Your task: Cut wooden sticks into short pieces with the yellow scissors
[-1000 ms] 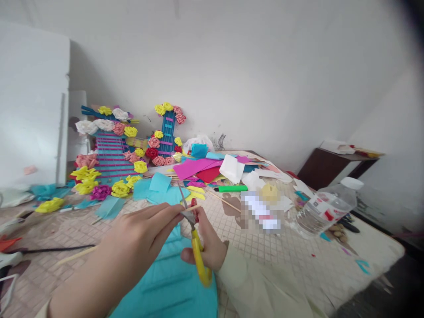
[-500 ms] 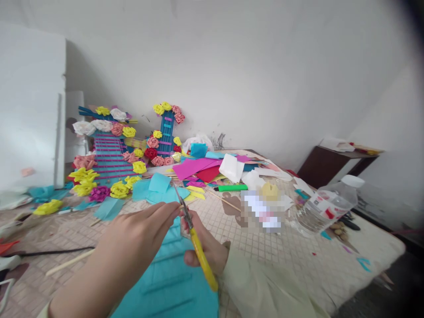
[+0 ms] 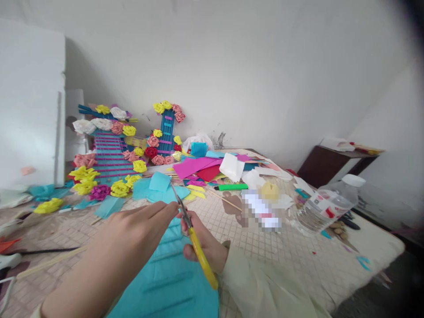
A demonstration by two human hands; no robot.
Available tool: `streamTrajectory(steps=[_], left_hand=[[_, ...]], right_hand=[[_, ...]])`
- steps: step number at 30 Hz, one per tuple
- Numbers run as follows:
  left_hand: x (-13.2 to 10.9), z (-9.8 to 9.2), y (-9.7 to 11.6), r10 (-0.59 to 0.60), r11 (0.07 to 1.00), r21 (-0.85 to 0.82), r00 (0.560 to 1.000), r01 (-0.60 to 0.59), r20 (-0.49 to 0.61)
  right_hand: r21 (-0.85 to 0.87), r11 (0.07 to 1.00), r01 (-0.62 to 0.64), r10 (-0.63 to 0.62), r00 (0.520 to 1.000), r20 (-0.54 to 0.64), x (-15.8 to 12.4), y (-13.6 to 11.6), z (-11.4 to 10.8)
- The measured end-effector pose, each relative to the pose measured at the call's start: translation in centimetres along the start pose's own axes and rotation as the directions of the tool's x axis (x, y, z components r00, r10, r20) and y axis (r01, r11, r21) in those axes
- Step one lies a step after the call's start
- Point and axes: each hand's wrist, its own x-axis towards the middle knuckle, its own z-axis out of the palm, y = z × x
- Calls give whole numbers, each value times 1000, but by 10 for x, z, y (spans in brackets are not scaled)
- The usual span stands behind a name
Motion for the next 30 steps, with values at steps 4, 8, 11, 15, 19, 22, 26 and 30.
streamTrajectory(steps=[4, 8, 11, 15, 19, 22, 26, 30], left_hand=[[0, 1, 1, 13, 1000, 26, 1000, -13, 16], [-3, 2, 0, 12, 1000, 20, 1000, -12, 23], [-4, 1, -1, 20, 1000, 17, 1000, -20, 15], [-3, 0, 0, 30, 999, 21, 999, -30, 18], [-3, 2, -1, 35, 999, 14, 999, -35, 21], [-3, 3, -2, 38, 999, 9, 999, -38, 23], [-3, 8, -2, 47, 999, -3, 998, -47, -31], [0, 15, 0, 4, 999, -37, 999, -6, -44]], right_hand=[[39, 998, -39, 40, 999, -12, -1, 2, 1], [66, 997, -40, 41, 999, -27, 0, 2, 3], [94, 995, -37, 39, 999, -25, 0, 4, 5], [102, 994, -36, 40, 999, -32, -1, 7, 6], [101, 995, -23, 27, 999, -36, -2, 8, 6], [91, 995, -42, 47, 998, -51, 0, 5, 5], [15, 999, -35, 37, 992, -122, 3, -2, 3], [-11, 1000, -16, 14, 990, -143, 5, -2, 1]])
